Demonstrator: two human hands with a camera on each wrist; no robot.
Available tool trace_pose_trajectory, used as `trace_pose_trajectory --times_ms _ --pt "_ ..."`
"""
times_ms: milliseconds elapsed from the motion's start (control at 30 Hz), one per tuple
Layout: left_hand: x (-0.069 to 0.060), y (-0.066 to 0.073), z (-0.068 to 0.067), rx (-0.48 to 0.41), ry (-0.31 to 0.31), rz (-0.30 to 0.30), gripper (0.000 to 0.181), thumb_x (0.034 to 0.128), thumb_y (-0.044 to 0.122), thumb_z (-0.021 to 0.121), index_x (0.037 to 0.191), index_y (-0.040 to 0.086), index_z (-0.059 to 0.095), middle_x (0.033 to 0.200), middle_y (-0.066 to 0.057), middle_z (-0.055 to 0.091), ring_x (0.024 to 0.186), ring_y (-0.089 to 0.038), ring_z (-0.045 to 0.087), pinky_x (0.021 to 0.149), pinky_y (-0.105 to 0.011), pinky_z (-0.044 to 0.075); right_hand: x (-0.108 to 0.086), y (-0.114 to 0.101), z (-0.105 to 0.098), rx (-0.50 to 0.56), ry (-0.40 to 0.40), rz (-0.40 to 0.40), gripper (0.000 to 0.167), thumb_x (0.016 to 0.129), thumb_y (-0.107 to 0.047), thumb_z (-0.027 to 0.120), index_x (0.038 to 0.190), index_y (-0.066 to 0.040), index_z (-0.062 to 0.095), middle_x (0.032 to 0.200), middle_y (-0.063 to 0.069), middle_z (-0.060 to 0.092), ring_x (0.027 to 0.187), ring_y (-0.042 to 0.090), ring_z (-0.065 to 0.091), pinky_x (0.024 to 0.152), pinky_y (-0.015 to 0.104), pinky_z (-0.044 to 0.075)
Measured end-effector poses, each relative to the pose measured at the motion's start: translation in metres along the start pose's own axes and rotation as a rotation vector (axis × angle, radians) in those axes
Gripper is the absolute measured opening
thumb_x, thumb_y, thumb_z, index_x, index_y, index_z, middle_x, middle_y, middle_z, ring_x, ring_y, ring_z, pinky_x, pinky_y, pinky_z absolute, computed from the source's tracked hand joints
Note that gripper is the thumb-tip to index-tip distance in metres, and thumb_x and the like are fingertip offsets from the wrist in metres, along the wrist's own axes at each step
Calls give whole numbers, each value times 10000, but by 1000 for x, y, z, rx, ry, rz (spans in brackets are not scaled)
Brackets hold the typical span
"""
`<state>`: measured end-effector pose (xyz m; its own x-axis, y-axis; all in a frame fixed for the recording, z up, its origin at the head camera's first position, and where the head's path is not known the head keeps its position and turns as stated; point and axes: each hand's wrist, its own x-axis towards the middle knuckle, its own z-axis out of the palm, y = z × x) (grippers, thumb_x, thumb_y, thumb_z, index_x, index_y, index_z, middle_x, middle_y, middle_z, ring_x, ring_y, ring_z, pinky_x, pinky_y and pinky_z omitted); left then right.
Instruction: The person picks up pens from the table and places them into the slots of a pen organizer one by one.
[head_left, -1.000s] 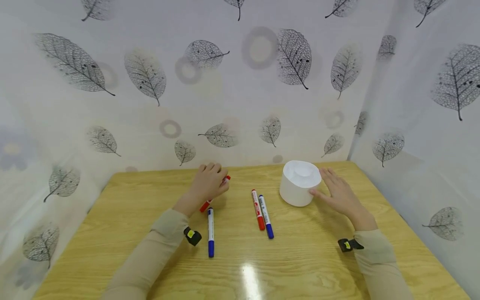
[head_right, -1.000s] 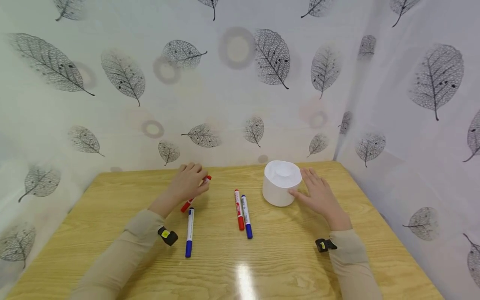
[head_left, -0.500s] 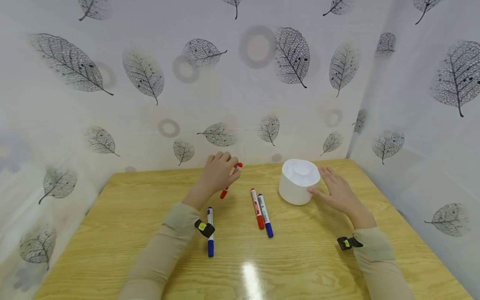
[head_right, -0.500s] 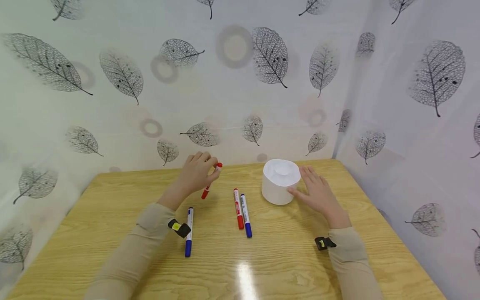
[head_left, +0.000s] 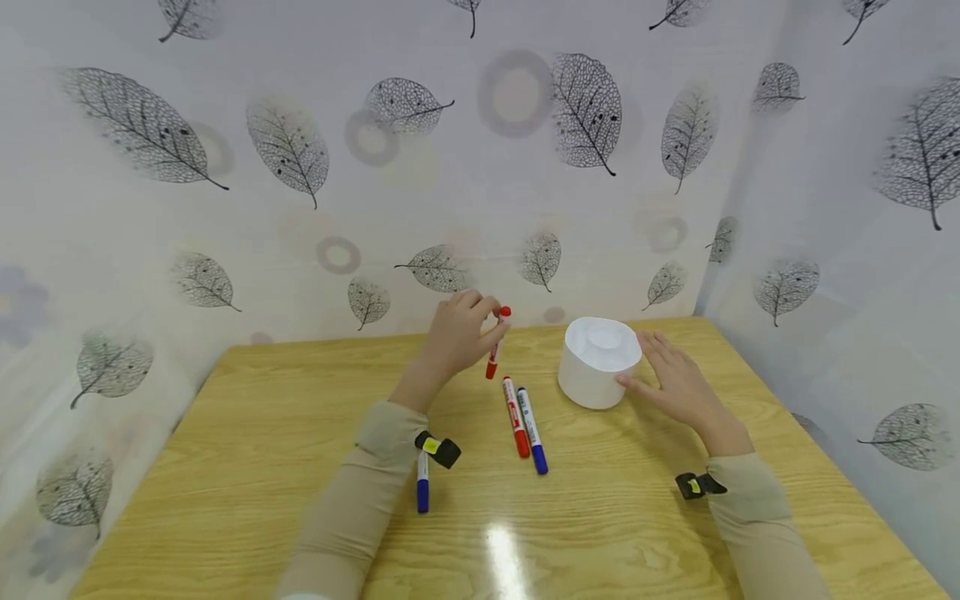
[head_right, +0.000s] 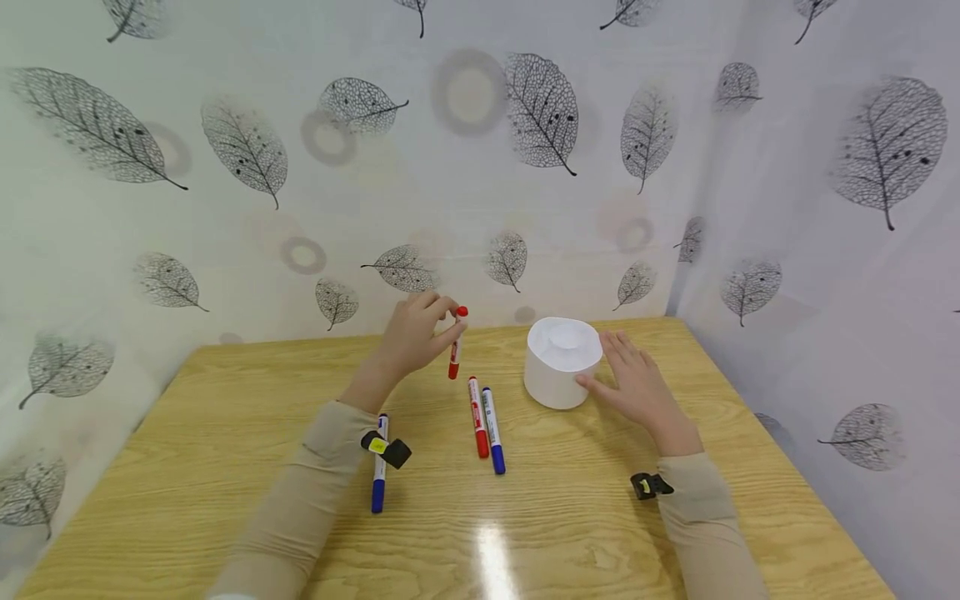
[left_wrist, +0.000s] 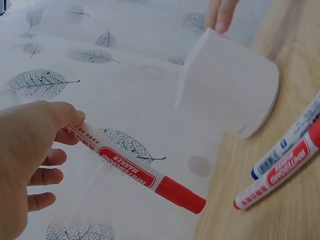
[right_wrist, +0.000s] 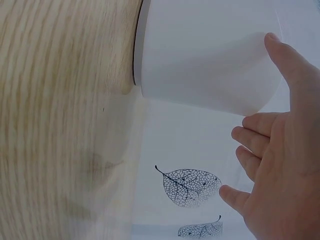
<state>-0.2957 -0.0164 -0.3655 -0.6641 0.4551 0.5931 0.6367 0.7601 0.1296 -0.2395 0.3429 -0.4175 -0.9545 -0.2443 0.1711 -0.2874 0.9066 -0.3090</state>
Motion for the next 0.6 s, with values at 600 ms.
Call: trace_pose_trajectory --times_ms 600 --pt "28 40 13 -244 173 -1 285 943 328 629 1135 125 687 853 -45 606 808 -188 539 755 -343 442 5 8 3 6 17 -24 892 920 -528 573 1527 15 210 1579 261 221 1478 454 141 1134 668 137"
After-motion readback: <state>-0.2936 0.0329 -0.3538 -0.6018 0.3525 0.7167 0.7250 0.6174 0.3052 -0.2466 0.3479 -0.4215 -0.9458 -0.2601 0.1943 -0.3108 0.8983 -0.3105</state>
